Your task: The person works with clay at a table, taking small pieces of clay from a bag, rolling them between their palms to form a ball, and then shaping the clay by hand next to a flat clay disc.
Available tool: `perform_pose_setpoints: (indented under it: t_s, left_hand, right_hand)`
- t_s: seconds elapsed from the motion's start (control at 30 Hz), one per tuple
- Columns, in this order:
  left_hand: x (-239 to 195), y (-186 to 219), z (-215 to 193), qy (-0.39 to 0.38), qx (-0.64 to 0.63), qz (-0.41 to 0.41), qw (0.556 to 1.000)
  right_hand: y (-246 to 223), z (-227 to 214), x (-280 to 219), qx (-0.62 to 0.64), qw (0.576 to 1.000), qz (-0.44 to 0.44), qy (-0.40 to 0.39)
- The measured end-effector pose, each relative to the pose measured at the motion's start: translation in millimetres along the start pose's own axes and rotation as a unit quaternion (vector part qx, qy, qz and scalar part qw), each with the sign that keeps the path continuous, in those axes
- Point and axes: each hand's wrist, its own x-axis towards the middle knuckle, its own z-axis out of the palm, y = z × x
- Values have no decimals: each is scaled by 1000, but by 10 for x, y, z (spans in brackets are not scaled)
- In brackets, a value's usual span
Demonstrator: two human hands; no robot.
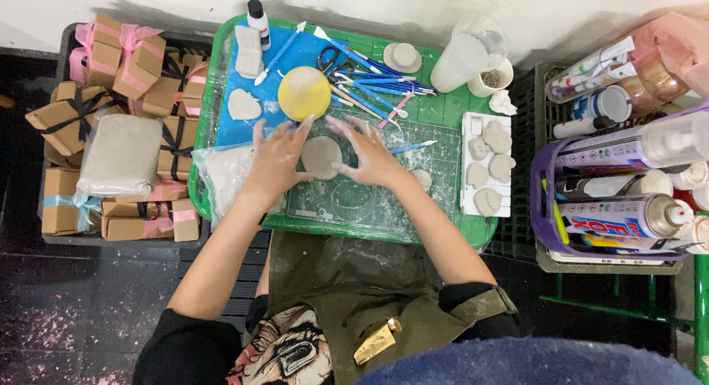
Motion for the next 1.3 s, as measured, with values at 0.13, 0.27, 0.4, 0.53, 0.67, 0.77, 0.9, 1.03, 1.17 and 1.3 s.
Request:
perform_pose_setpoints:
  t_s: [0.13,0.27,0.4,0.53,0.67,0.77,0.9,1.03,1.17,1.3]
  left_hand:
    - [24,-22,15,16,40,-21,999]
    - [-5,2,8,26,51,-11,998]
    - [18,31,18,-11,-31,-6,999]
    - [50,29,39,-9,-58,6,998]
    - [53,44,-28,-13,-60,20,998]
    - [74,77,-66,-36,-63,29,997]
    - [102,139,-17,-15,-79,35,996]
    - [144,276,177,39,-62,36,997]
    - [126,354,191,30,-14,26,999]
    - [83,317,61,31,-38,48,998]
  right_hand:
    - [82,119,99,60,998,13,-5]
    - [143,123,186,106,994,24,14]
    - [83,100,134,91,995,48,-2]
    - [99,65,32,81,996,49,-5]
    - [155,64,-69,87,995,42,14]
    - [156,40,-176,66,997,38,-2]
    - [87,6,-333,22,998,59,17]
    - [-112,161,-480,-28,997,67,11]
    - [-338,296,-706,-50,996,72,4]
    - [-416,306,-846,3,996,84,-26]
